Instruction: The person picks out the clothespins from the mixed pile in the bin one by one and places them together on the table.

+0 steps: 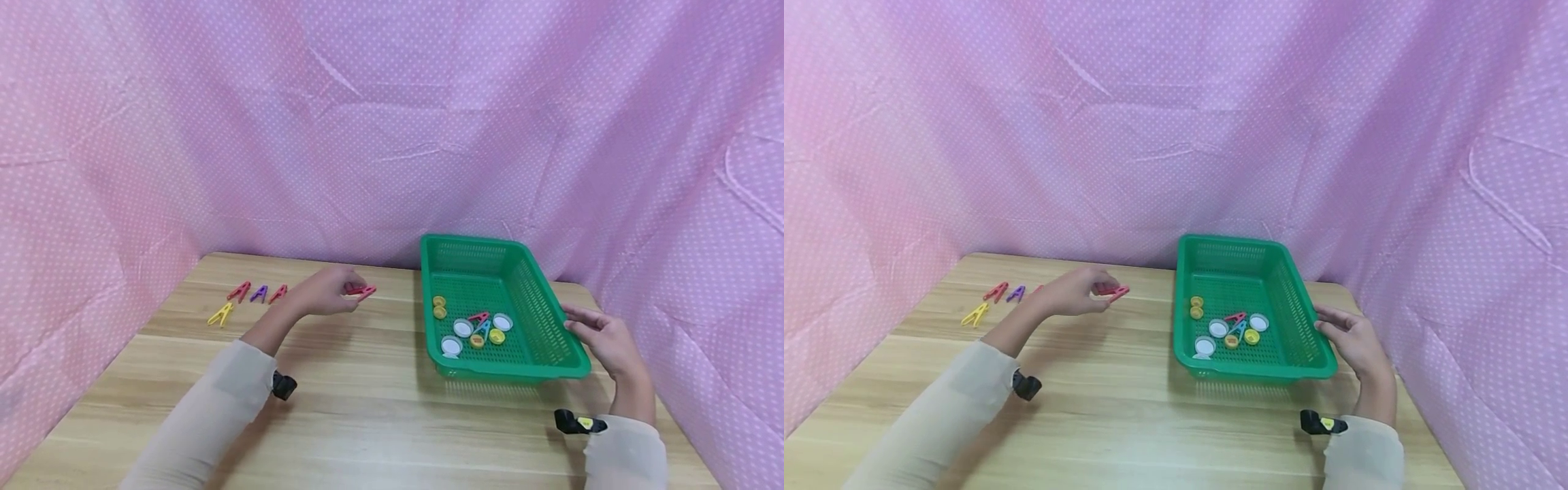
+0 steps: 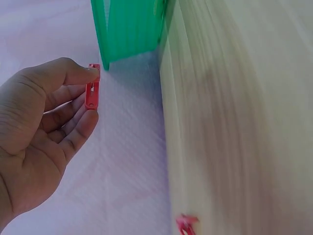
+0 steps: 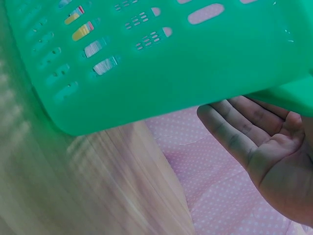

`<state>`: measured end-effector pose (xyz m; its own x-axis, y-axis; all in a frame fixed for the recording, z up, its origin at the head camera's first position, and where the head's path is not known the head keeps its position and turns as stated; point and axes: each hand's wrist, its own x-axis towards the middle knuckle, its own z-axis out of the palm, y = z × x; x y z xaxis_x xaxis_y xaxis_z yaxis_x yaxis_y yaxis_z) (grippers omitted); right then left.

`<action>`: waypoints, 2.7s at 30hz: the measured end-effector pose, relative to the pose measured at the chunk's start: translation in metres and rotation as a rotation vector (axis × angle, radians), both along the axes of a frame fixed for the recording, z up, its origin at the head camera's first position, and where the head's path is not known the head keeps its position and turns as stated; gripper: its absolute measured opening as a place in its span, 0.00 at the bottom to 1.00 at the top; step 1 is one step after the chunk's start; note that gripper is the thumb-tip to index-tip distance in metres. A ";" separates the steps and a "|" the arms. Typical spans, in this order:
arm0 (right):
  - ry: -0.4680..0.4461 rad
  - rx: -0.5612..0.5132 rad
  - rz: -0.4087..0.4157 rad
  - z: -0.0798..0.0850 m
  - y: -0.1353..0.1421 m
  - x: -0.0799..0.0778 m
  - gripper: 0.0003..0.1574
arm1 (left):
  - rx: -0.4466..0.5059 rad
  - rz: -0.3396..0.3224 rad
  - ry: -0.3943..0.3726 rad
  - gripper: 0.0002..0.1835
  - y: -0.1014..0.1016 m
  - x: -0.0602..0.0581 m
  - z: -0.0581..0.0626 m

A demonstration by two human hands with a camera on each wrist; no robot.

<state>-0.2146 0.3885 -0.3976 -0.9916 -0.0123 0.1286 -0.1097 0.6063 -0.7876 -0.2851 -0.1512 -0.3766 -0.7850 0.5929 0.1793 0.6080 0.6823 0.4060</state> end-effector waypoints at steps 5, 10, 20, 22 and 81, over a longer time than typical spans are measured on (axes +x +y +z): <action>0.003 -0.004 -0.005 0.000 -0.002 -0.003 0.33 | 0.049 0.078 -0.027 0.19 -0.031 0.006 -0.009; -0.002 0.003 -0.011 -0.001 -0.002 -0.005 0.32 | 0.089 0.152 -0.023 0.19 -0.059 0.013 -0.016; 0.009 0.028 -0.011 -0.003 -0.002 -0.002 0.33 | 0.137 0.252 -0.027 0.19 -0.101 0.025 -0.028; 0.007 0.021 -0.008 -0.002 -0.002 -0.001 0.33 | 0.144 0.275 -0.050 0.18 -0.108 0.026 -0.031; 0.025 -0.021 0.012 -0.002 0.002 -0.008 0.31 | -0.035 0.463 -0.281 0.28 -0.171 0.048 -0.035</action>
<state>-0.2222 0.3908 -0.3996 -0.9878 -0.0209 0.1542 -0.1369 0.5879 -0.7973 -0.2375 -0.3223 -0.4119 -0.9804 0.1757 -0.0892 0.1118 0.8689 0.4822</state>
